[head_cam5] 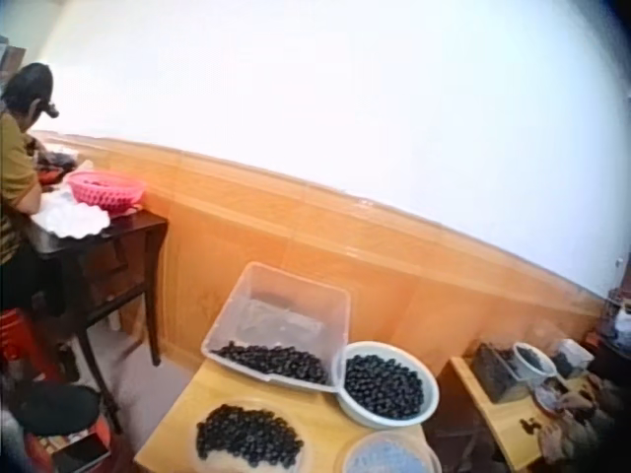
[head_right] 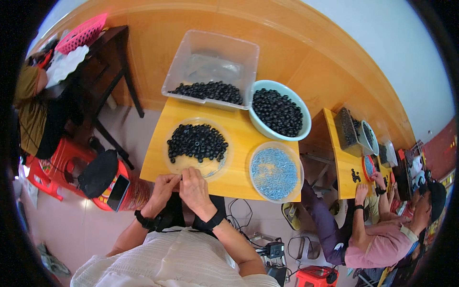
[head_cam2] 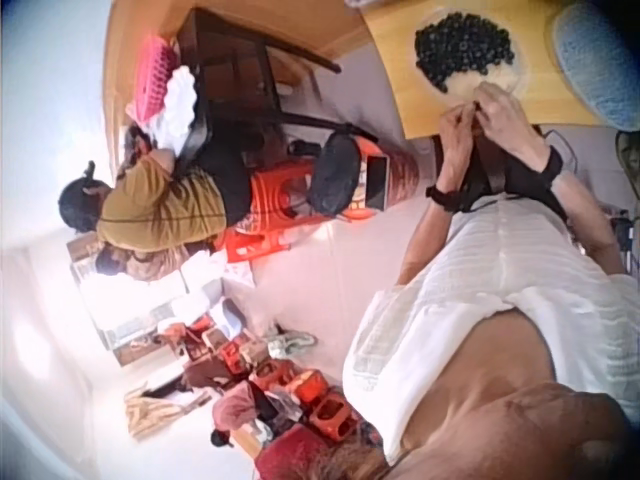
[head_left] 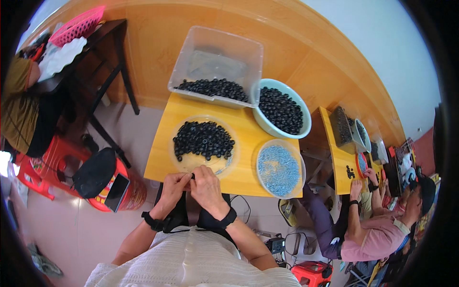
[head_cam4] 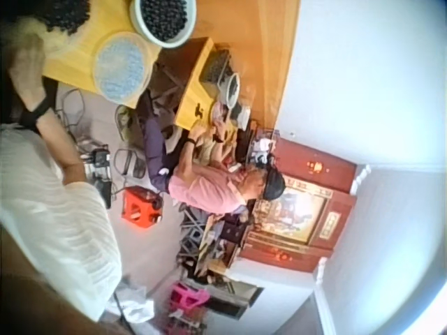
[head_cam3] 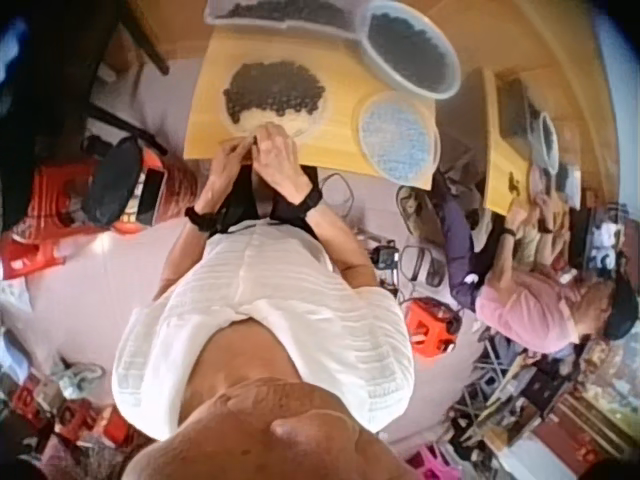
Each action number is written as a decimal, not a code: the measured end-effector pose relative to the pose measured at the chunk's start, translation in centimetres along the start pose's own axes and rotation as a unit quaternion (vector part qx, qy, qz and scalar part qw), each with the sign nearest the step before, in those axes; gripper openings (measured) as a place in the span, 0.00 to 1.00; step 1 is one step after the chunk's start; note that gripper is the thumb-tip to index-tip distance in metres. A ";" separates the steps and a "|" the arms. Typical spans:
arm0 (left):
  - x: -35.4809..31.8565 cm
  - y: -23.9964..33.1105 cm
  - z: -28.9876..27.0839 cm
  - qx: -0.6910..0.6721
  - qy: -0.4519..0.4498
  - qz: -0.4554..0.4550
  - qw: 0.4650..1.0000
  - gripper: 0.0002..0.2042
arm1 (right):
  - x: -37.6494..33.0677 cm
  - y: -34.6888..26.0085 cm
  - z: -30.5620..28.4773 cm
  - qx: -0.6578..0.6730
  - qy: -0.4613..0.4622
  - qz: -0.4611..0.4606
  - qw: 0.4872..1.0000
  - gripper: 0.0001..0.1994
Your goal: Sorting and cleaning small black plastic or rubber components on a table.
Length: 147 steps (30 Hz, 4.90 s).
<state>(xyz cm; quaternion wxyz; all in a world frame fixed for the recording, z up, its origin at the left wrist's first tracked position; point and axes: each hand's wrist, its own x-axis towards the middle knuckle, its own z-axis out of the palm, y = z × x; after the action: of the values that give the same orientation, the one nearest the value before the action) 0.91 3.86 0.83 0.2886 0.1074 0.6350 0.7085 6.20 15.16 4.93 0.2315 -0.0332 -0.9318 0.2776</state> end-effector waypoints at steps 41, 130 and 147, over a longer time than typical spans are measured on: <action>1.5 -0.6 -2.1 -0.041 0.026 -0.046 0.998 0.13 | 5.3 5.9 -0.7 0.023 -0.029 0.045 0.998 0.09; -1.0 0.4 -4.7 -0.250 -0.079 0.019 0.965 0.09 | 1.3 2.1 0.2 0.231 -0.054 0.115 0.965 0.05; -1.1 0.8 -4.4 -0.168 -0.097 0.041 0.980 0.08 | 0.2 0.6 0.3 0.363 -0.150 0.188 0.901 0.03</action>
<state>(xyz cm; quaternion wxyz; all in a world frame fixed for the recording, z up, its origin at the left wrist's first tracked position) -0.65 -0.44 1.08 0.3333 0.1516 0.4706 0.8028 5.89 15.55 4.45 0.0288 -0.0791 -0.7669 0.6362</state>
